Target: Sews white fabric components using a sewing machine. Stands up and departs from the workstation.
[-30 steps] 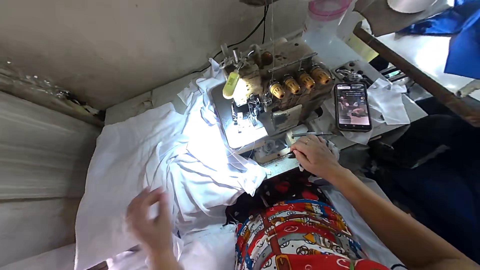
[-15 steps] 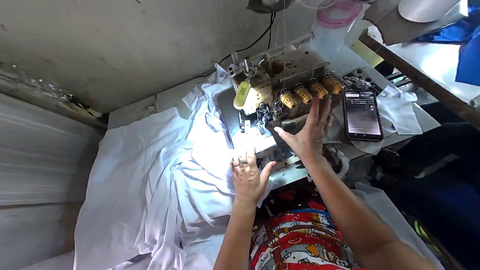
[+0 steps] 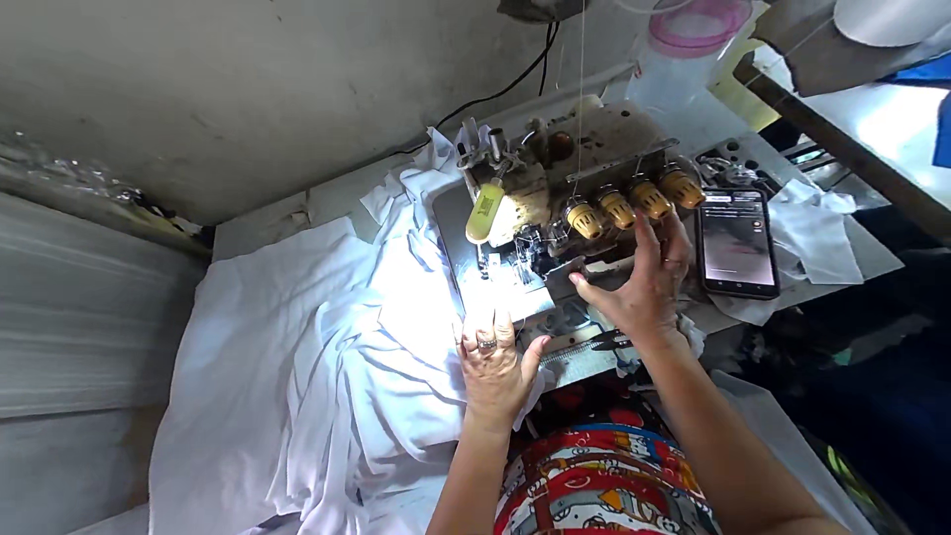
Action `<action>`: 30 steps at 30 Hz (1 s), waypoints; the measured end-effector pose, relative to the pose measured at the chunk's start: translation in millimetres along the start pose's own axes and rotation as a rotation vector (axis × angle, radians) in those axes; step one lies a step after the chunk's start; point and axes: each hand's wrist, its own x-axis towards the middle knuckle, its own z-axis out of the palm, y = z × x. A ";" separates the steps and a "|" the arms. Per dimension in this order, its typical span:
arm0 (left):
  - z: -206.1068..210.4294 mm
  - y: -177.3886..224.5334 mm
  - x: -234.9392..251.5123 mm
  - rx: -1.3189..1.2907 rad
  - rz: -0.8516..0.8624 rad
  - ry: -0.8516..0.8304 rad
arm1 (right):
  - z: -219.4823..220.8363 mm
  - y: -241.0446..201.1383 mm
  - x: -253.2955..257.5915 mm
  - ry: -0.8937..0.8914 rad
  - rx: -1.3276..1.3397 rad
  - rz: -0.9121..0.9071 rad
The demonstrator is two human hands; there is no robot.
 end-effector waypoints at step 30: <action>-11.0 -3.1 2.6 -0.064 -0.001 -0.156 | -78.2 60.2 -6.1 -0.829 -0.121 -0.021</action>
